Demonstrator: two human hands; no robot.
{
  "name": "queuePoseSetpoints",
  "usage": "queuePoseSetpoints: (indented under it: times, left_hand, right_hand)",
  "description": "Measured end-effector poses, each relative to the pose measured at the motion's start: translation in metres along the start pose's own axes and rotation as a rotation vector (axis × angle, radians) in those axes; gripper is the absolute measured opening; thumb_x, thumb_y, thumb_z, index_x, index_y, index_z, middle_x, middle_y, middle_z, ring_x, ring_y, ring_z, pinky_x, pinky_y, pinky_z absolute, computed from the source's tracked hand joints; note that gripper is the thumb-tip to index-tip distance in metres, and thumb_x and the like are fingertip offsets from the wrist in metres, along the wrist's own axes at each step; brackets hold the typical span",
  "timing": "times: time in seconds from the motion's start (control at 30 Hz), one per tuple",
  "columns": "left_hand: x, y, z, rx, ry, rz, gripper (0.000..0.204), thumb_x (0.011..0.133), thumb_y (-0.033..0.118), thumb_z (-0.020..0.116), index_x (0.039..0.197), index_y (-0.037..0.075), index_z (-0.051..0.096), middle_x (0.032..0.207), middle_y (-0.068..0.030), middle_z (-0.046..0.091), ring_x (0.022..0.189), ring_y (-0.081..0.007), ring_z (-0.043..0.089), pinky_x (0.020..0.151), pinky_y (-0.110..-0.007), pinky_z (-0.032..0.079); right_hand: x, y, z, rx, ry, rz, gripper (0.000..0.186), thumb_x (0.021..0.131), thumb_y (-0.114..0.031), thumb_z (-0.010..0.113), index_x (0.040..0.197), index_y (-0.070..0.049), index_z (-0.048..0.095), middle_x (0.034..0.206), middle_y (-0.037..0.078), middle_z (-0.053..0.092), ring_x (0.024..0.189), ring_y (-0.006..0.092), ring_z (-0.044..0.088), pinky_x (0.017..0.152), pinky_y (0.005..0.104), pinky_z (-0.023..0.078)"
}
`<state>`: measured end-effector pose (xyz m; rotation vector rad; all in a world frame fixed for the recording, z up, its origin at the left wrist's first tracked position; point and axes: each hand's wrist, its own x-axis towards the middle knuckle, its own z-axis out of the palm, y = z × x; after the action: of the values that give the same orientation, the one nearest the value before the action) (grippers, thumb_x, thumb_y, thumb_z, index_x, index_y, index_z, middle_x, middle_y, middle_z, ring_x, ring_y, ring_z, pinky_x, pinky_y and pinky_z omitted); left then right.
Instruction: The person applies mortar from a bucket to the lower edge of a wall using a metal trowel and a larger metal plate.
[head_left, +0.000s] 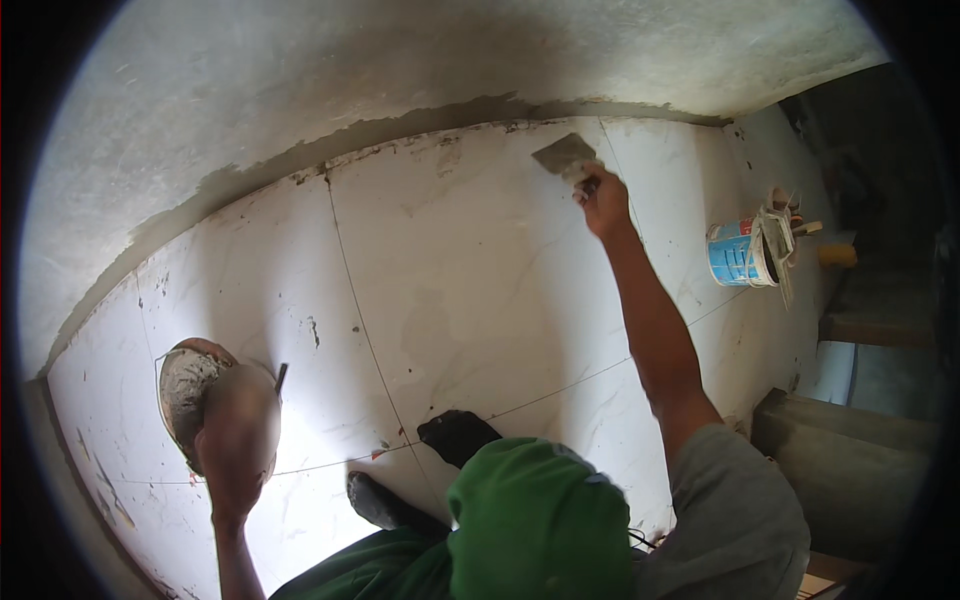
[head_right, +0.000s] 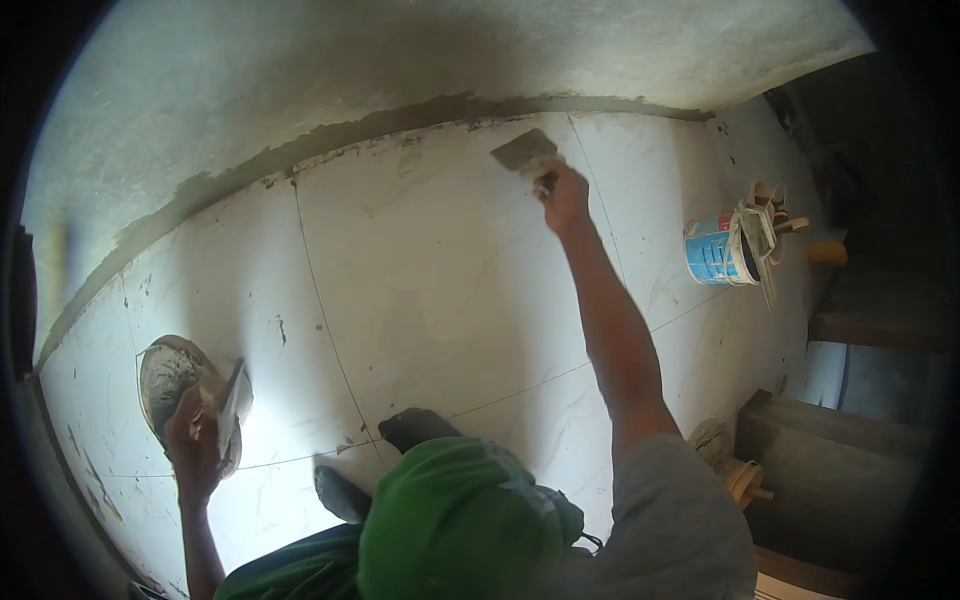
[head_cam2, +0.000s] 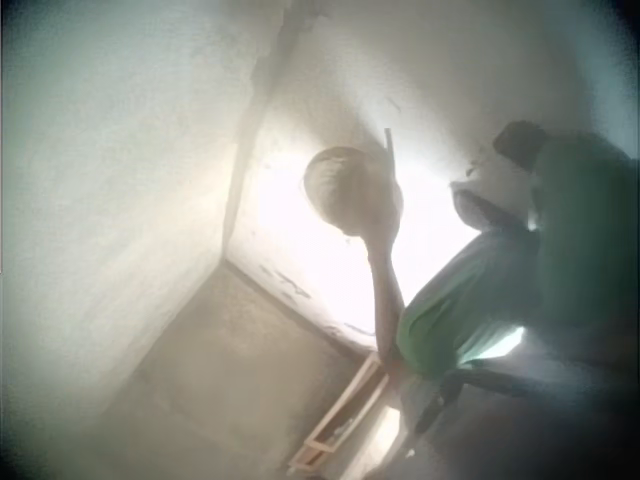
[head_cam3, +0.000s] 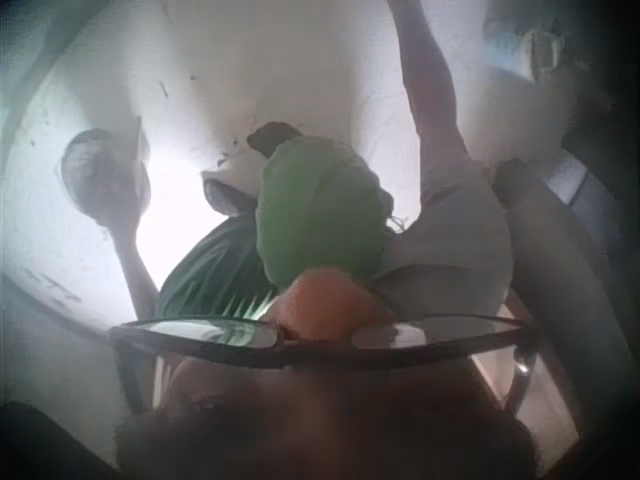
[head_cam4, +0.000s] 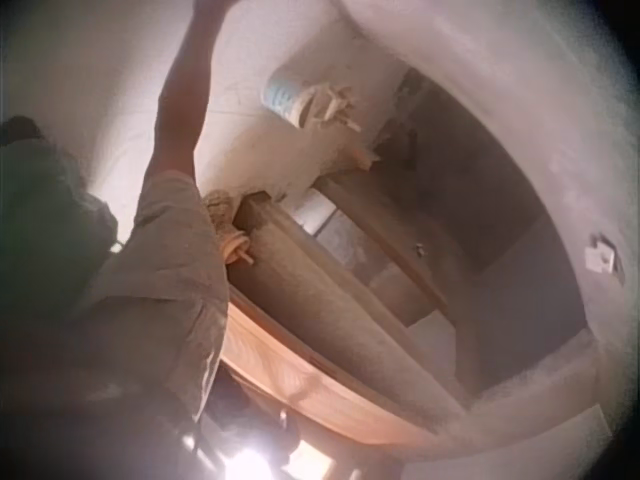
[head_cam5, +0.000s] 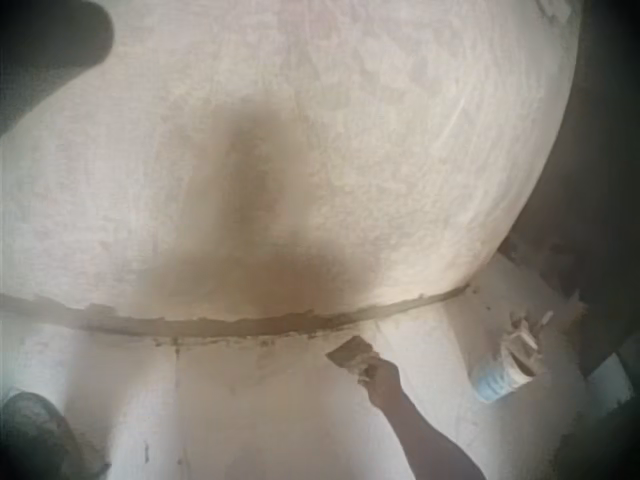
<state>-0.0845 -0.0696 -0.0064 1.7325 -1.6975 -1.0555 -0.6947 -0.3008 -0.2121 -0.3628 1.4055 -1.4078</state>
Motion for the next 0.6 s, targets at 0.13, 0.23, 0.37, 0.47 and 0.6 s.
queuePoseSetpoints:
  times: [0.13, 0.23, 0.37, 0.47, 0.6]
  left_hand:
    - [-0.011, -0.001, -0.028, -0.001, 0.043, -0.162, 0.03, 0.104, 0.015, 0.058, 0.128, -0.002, 0.064, 0.1, -0.0143, 0.073, 0.091, -0.0209, 0.071, 0.082, -0.037, 0.056]
    - [-0.011, -0.01, -0.041, 0.007, -0.021, -0.197, 0.029, 0.106, 0.015, 0.057, 0.127, -0.003, 0.064, 0.099, -0.0125, 0.072, 0.091, -0.0193, 0.07, 0.082, -0.036, 0.055]
    - [-0.017, -0.029, -0.046, 0.042, -0.028, -0.241, 0.027, 0.106, 0.015, 0.055, 0.126, -0.002, 0.064, 0.098, -0.0114, 0.072, 0.091, -0.0183, 0.07, 0.082, -0.035, 0.055]
    - [-0.01, -0.035, -0.037, 0.002, -0.039, -0.261, 0.027, 0.106, 0.016, 0.055, 0.124, -0.003, 0.064, 0.098, -0.0115, 0.072, 0.091, -0.0184, 0.069, 0.082, -0.035, 0.054]
    - [-0.005, -0.03, -0.034, -0.014, -0.034, -0.24, 0.026, 0.106, 0.017, 0.055, 0.121, -0.004, 0.063, 0.097, -0.0119, 0.072, 0.091, -0.0184, 0.068, 0.083, -0.035, 0.052]
  right_hand:
    - [0.066, -0.016, 0.026, -0.105, 0.146, -0.04, 0.012, 0.097, -0.014, 0.064, 0.103, -0.004, 0.065, 0.087, 0.008, 0.064, 0.078, 0.0207, 0.062, 0.065, 0.036, 0.051]
    - [0.098, -0.031, 0.03, -0.104, 0.218, -0.047, 0.016, 0.097, -0.013, 0.063, 0.108, -0.001, 0.065, 0.094, 0.012, 0.068, 0.085, 0.0231, 0.066, 0.065, 0.0371, 0.055]
    - [0.113, -0.038, 0.074, -0.022, 0.283, -0.09, 0.027, 0.098, -0.01, 0.059, 0.121, 0.004, 0.061, 0.114, 0.019, 0.068, 0.099, 0.031, 0.07, 0.077, 0.0455, 0.065]
    - [0.128, -0.061, 0.078, 0.064, 0.332, -0.125, 0.033, 0.097, -0.008, 0.058, 0.127, 0.006, 0.058, 0.124, 0.02, 0.064, 0.105, 0.0357, 0.069, 0.088, 0.0526, 0.066]
    - [0.129, -0.094, 0.097, 0.089, 0.306, -0.186, 0.036, 0.095, -0.005, 0.058, 0.13, 0.006, 0.057, 0.128, 0.021, 0.062, 0.109, 0.039, 0.068, 0.089, 0.0552, 0.067]
